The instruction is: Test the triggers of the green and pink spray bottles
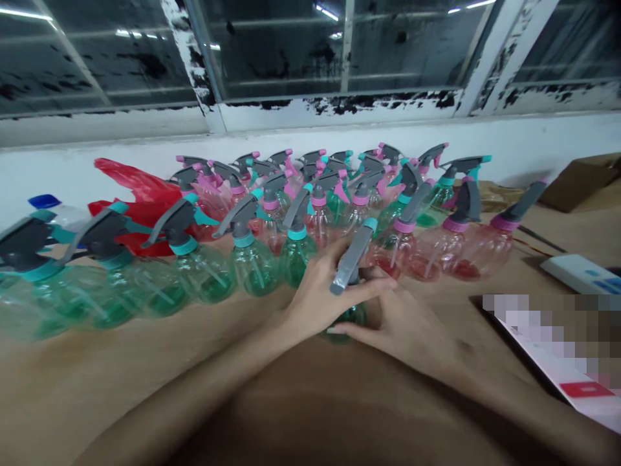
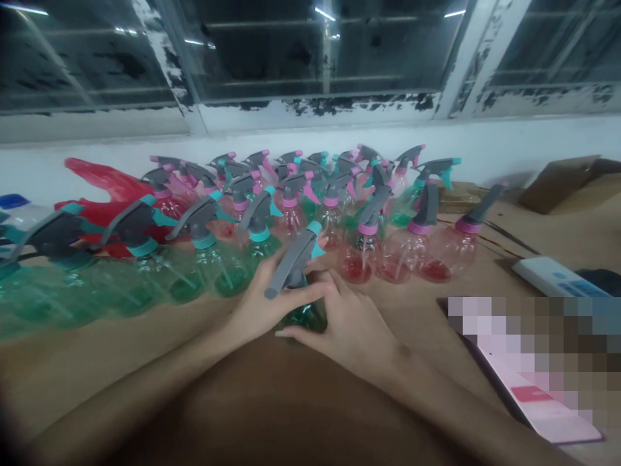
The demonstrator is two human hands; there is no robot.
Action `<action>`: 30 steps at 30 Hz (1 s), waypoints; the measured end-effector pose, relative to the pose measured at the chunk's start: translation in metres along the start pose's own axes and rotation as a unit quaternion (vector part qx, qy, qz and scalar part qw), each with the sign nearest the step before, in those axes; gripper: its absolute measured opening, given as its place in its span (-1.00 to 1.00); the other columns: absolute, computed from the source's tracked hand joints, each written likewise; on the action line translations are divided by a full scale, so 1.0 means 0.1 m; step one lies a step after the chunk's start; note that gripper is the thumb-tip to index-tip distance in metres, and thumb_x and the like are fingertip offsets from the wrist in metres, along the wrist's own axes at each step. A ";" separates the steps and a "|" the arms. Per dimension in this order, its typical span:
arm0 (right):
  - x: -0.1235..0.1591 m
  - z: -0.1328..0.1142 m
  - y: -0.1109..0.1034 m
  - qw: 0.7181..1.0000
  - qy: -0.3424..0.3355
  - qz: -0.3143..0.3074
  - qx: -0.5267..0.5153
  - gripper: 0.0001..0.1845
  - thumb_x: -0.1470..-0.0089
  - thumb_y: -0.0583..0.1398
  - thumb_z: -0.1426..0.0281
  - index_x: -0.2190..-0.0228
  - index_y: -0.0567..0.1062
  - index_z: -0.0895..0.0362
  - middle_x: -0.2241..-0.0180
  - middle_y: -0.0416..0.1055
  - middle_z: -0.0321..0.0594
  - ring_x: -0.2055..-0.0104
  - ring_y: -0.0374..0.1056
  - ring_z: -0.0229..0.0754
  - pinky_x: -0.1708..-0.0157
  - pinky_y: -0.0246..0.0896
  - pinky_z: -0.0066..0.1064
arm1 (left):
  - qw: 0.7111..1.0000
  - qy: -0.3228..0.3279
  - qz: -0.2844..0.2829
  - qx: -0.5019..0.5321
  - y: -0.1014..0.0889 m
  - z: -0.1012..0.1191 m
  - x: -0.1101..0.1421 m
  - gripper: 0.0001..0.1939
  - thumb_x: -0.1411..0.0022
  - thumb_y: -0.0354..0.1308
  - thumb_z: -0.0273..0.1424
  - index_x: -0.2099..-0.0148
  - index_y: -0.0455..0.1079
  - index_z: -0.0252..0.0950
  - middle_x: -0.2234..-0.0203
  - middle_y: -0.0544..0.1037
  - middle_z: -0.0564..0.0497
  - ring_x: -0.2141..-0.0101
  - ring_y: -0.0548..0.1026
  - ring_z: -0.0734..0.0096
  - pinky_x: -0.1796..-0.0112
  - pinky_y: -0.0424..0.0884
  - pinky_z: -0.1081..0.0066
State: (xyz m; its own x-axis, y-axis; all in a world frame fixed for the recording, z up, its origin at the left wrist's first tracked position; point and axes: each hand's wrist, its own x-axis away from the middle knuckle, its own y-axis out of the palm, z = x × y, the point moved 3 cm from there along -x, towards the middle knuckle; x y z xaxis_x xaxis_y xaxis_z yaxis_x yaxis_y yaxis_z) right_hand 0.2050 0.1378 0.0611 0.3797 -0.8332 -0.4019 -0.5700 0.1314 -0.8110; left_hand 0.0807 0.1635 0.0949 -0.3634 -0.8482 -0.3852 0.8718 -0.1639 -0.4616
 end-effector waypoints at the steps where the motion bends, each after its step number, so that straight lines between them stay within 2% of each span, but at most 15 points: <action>1: -0.02 0.04 -0.03 1.000 0.001 -0.008 0.007 -0.45 0.06 0.16 0.01 0.14 0.28 0.10 0.15 0.41 -0.09 0.14 0.37 0.03 0.35 0.33 -0.21 | 1.000 0.005 -0.005 -0.008 0.00 0.01 -0.02 -0.45 -0.01 0.29 -0.21 -0.03 0.26 -0.24 0.15 0.50 -0.05 0.17 0.48 0.25 0.13 0.40 0.27; 3: -0.06 0.10 -0.09 0.999 0.008 -0.023 0.021 -0.55 0.01 0.14 0.08 0.17 0.27 0.10 0.22 0.41 -0.12 0.23 0.39 -0.01 0.45 0.29 -0.27 | 0.999 0.003 -0.004 -0.036 0.00 0.00 0.00 -0.36 0.00 0.29 -0.19 -0.10 0.19 -0.21 0.03 0.44 -0.05 0.06 0.42 0.22 0.03 0.34 0.24; 5: -0.12 0.14 -0.14 0.999 0.014 -0.029 0.043 -0.63 -0.03 0.11 0.15 0.19 0.26 0.12 0.25 0.39 -0.12 0.28 0.39 -0.03 0.49 0.25 -0.30 | 0.996 -0.014 0.010 -0.085 -0.02 -0.04 0.09 -0.33 -0.08 0.23 -0.20 -0.18 0.07 -0.18 -0.09 0.33 -0.05 -0.06 0.31 0.22 -0.06 0.25 0.21; 8: -0.24 0.16 -0.18 0.992 0.032 -0.016 0.119 -0.61 -0.04 0.12 0.12 0.21 0.27 0.14 0.22 0.38 -0.07 0.23 0.38 0.01 0.46 0.24 -0.29 | 0.979 -0.030 0.023 -0.198 -0.02 -0.09 0.34 -0.34 -0.20 0.11 -0.34 -0.26 -0.10 -0.20 -0.19 0.18 -0.07 -0.16 0.16 0.26 -0.13 0.16 0.23; 12: -0.40 0.14 -0.17 0.973 0.063 0.000 0.222 -0.54 0.02 0.19 0.07 0.26 0.32 0.19 0.25 0.39 -0.02 0.20 0.38 0.07 0.49 0.24 -0.31 | 0.958 -0.037 -0.050 -0.280 0.03 -0.13 0.68 -0.32 -0.23 0.01 -0.47 -0.30 -0.24 -0.18 -0.23 0.09 -0.06 -0.20 0.09 0.31 -0.16 0.13 0.24; 15: -0.49 0.13 -0.14 0.966 0.070 0.001 0.247 -0.49 0.03 0.20 0.06 0.22 0.32 0.23 0.23 0.42 0.02 0.26 0.41 0.05 0.51 0.24 -0.30 | 0.952 -0.049 -0.081 -0.291 0.06 -0.15 0.83 -0.33 -0.22 -0.01 -0.48 -0.28 -0.23 -0.14 -0.21 0.12 -0.04 -0.19 0.13 0.31 -0.15 0.17 0.21; 18: -0.56 0.12 -0.13 0.965 0.075 0.002 0.251 -0.46 0.03 0.21 0.08 0.18 0.31 0.25 0.23 0.44 0.02 0.31 0.43 0.05 0.53 0.23 -0.29 | 0.949 -0.055 -0.097 -0.294 0.11 -0.19 0.86 -0.35 -0.22 -0.02 -0.49 -0.27 -0.21 -0.11 -0.20 0.14 -0.05 -0.17 0.17 0.26 -0.13 0.19 0.13; 22: -0.66 0.12 -0.13 0.961 0.098 -0.011 0.257 -0.47 0.01 0.17 0.04 0.21 0.34 0.24 0.29 0.48 0.05 0.39 0.44 0.08 0.57 0.19 -0.27 | 0.954 -0.038 -0.119 -0.273 0.22 -0.21 0.81 -0.35 -0.21 -0.01 -0.52 -0.27 -0.18 -0.11 -0.21 0.14 -0.08 -0.17 0.17 0.22 -0.12 0.21 0.09; 26: -0.71 0.09 -0.13 0.962 0.110 -0.023 0.247 -0.47 0.01 0.17 0.03 0.21 0.37 0.26 0.34 0.49 0.07 0.38 0.45 0.11 0.56 0.19 -0.26 | 0.960 -0.030 -0.127 -0.249 0.32 -0.18 0.74 -0.37 -0.20 0.02 -0.53 -0.24 -0.12 -0.14 -0.19 0.17 -0.09 -0.16 0.19 0.21 -0.12 0.22 0.11; 30: -0.59 0.07 -0.24 0.970 0.089 -0.014 0.224 -0.36 -0.01 0.15 0.03 0.03 0.30 0.25 0.35 0.50 0.01 0.40 0.45 0.10 0.59 0.16 -0.28 | 0.966 -0.035 -0.113 -0.232 0.33 -0.15 0.68 -0.46 -0.20 0.02 -0.53 -0.19 0.01 -0.10 -0.07 0.31 -0.05 -0.07 0.31 0.19 -0.04 0.30 0.10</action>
State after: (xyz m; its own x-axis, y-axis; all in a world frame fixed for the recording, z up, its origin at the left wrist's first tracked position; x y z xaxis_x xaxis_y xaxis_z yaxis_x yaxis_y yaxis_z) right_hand 0.2010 0.1873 0.1009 0.2358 -0.9145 -0.3289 -0.1720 0.2938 -0.9403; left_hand 0.0796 0.1081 0.0419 -0.4897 -0.8518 -0.1860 0.5266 -0.1189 -0.8418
